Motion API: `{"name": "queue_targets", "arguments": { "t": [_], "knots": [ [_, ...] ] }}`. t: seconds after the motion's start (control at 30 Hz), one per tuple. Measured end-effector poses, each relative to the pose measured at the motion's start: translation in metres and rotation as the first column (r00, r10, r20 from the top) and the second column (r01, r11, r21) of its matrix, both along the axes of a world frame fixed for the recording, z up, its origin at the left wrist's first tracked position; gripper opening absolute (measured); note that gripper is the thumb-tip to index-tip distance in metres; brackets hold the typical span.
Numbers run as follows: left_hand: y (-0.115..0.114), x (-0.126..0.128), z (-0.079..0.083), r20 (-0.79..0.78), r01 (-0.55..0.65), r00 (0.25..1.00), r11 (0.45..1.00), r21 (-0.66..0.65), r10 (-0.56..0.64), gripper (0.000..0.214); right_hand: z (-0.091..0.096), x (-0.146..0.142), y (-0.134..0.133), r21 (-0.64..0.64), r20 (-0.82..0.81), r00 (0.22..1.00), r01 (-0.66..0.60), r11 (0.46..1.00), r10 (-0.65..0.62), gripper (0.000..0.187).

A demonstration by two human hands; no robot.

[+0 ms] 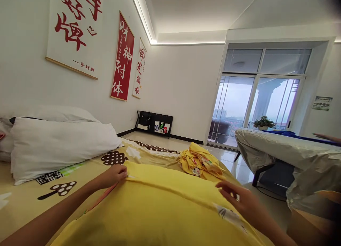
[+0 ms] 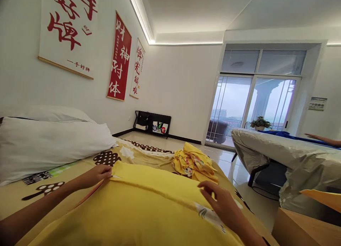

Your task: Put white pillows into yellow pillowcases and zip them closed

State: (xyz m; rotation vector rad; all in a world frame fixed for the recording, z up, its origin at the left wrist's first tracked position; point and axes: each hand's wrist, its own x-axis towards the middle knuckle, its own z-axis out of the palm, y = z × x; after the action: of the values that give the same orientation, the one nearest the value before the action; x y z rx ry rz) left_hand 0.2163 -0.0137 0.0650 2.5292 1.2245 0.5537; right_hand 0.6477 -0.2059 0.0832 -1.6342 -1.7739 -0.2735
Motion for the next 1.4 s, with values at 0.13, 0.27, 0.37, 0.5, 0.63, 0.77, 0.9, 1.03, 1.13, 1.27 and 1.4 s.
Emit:
{"name": "queue_targets", "arguments": {
  "t": [0.13, 0.27, 0.37, 0.5, 0.63, 0.77, 0.9, 1.03, 1.13, 1.27, 1.4],
  "knots": [
    [-0.016, 0.012, 0.01, -0.074, -0.03, 0.997, 0.995, 0.1, 0.038, 0.023, 0.025, -0.123, 0.037, -0.133, 0.153, 0.953, -0.243, 0.961, 0.262, 0.025],
    [-0.02, 0.006, 0.011, -0.121, -0.039, 0.991, 0.993, 0.115, 0.053, 0.026, 0.003, -0.228, 0.089, -0.201, 0.465, 0.832, -0.233, 0.951, 0.302, 0.026],
    [-0.018, -0.008, 0.0, -0.1, -0.044, 0.994, 0.997, 0.063, 0.051, 0.026, -0.029, -0.263, 0.121, -0.192, 0.582, 0.755, -0.235, 0.953, 0.303, 0.019],
    [-0.011, -0.022, -0.022, -0.024, -0.044, 0.999, 0.999, -0.003, 0.044, 0.027, -0.056, -0.264, 0.134, -0.21, 0.601, 0.711, -0.3, 0.931, 0.364, 0.017],
    [-0.004, -0.027, -0.029, 0.036, 0.045, 0.998, 0.999, -0.009, -0.045, 0.025, -0.062, -0.256, 0.125, -0.102, 0.609, 0.727, -0.323, 0.941, 0.316, 0.019],
    [-0.004, -0.032, -0.022, 0.007, 0.057, 0.998, 0.998, -0.012, -0.057, 0.024, -0.064, -0.256, 0.122, -0.032, 0.648, 0.684, -0.416, 0.909, 0.336, 0.009],
    [-0.005, -0.034, -0.018, -0.099, 0.038, 0.995, 0.998, 0.055, -0.032, 0.021, -0.064, -0.26, 0.123, -0.135, 0.68, 0.584, -0.494, 0.859, 0.443, 0.005],
    [0.0, -0.033, -0.019, -0.265, 0.068, 0.964, 0.986, 0.153, -0.026, 0.019, -0.065, -0.262, 0.12, -0.134, 0.704, 0.555, -0.508, 0.851, 0.443, 0.006],
    [0.005, -0.029, -0.018, -0.349, 0.088, 0.937, 0.962, 0.257, 0.007, 0.019, -0.064, -0.263, 0.118, -0.111, 0.713, 0.562, -0.499, 0.859, 0.419, 0.006],
    [0.001, -0.024, -0.015, -0.296, 0.029, 0.951, 0.92, 0.392, 0.096, 0.022, -0.05, -0.253, 0.113, -0.063, 0.683, 0.631, -0.45, 0.891, 0.367, 0.008],
    [-0.014, -0.028, -0.02, -0.074, 0.018, 0.997, 0.96, 0.28, 0.003, 0.032, -0.039, -0.202, 0.093, 0.085, 0.598, 0.758, -0.382, 0.92, 0.26, 0.017]
  ]
}}
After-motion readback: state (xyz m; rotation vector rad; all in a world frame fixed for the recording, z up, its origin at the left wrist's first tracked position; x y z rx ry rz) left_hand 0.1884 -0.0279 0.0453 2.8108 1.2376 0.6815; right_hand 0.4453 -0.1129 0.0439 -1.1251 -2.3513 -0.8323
